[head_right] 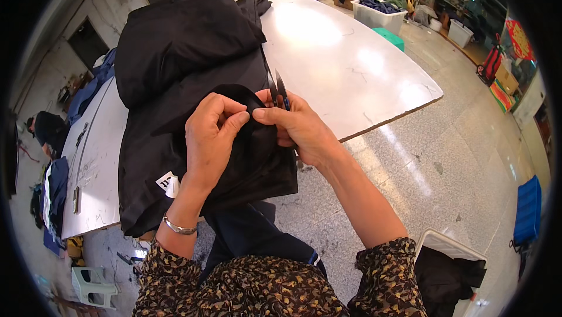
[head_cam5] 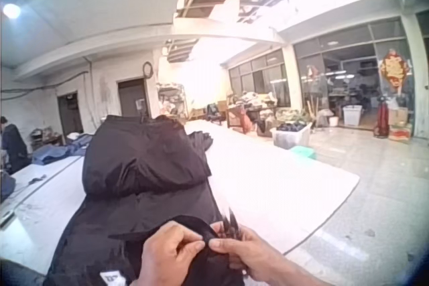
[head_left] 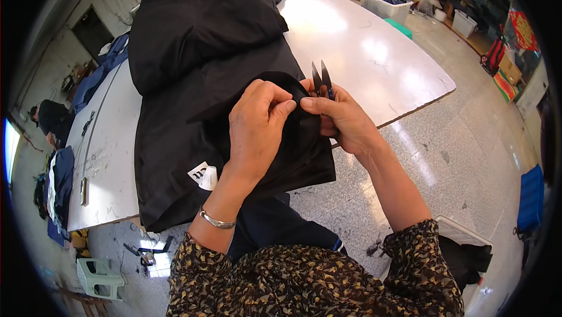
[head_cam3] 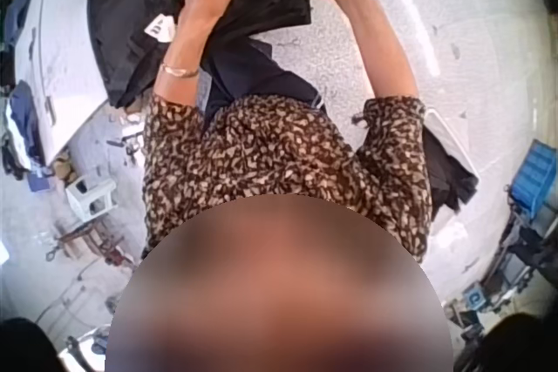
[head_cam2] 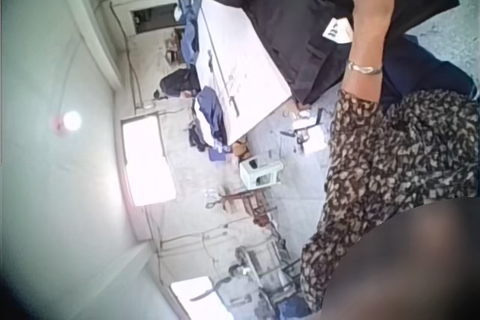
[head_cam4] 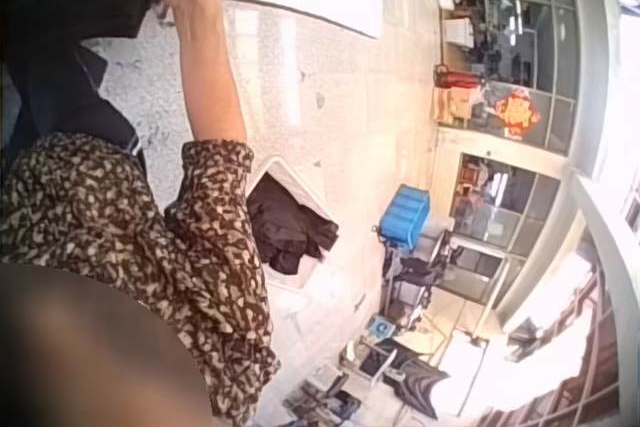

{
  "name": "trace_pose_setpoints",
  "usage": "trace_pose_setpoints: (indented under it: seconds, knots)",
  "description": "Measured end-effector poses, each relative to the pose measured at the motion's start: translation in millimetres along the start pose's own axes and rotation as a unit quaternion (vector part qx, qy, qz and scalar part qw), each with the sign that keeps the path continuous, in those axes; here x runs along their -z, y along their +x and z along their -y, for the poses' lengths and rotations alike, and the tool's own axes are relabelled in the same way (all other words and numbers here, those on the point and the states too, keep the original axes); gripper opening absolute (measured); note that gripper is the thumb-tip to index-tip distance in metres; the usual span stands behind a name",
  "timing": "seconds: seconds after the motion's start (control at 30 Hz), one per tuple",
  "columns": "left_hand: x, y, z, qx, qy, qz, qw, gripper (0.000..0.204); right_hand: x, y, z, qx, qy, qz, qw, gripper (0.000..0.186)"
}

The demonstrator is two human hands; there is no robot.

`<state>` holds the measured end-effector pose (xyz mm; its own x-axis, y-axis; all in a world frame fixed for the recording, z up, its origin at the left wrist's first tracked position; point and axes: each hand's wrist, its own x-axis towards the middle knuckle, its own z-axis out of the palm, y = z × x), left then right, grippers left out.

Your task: Using snips to trim loose threads from black trousers on a production table.

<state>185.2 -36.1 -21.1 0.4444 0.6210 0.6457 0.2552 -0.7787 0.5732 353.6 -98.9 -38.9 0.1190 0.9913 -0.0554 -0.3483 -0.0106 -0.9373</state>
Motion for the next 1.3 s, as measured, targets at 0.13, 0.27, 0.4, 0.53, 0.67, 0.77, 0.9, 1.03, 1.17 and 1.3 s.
trace_pose_setpoints:
  seconds: [0.13, 0.27, 0.4, 0.53, 0.67, 0.77, 0.9, 1.03, 1.17, 1.3]
  knots:
    - [5.4, 2.5, -2.5, 0.110, -0.095, 0.015, 0.989, 0.006, 5.2, 1.9, -3.1, -0.011, 0.057, 0.026, 0.998, 0.032]
    - [21.9, -2.8, 0.6, 0.162, -0.280, -0.034, 0.946, 0.019, 10.9, 1.4, -5.3, -0.024, 0.106, 0.036, 0.993, 0.030]
    - [47.6, -14.7, 11.2, 0.136, -0.263, -0.039, 0.954, 0.032, 7.1, -4.0, -4.9, -0.029, 0.082, -0.012, 0.996, 0.030]
    - [64.4, -22.5, 10.3, 0.144, -0.234, -0.053, 0.960, 0.030, 6.0, -16.6, -0.2, -0.009, 0.011, -0.025, 1.000, 0.035]
    - [71.8, -34.7, 17.2, 0.204, -0.254, -0.020, 0.945, 0.036, 9.5, -25.9, -1.8, 0.042, -0.138, -0.015, 0.989, 0.042]
    - [69.6, -44.4, 28.1, 0.206, -0.264, 0.022, 0.942, 0.042, 12.3, -28.7, -6.8, 0.030, -0.121, -0.010, 0.992, 0.036]
    - [63.4, -56.6, 31.0, 0.189, -0.239, 0.034, 0.952, 0.046, 17.9, -31.9, -26.9, 0.005, 0.025, -0.054, 0.998, 0.031]
    - [61.1, -59.2, 29.6, 0.160, -0.192, 0.075, 0.965, 0.047, 25.0, -34.4, -37.8, -0.013, 0.163, -0.065, 0.984, 0.031]
    - [63.6, -60.7, 24.1, 0.151, -0.107, 0.102, 0.978, 0.044, 25.3, -33.6, -39.6, -0.023, 0.182, -0.067, 0.981, 0.030]
    - [60.6, -62.1, 21.7, 0.071, 0.032, 0.112, 0.991, 0.041, 24.7, -33.7, -40.0, -0.039, 0.184, -0.066, 0.980, 0.028]
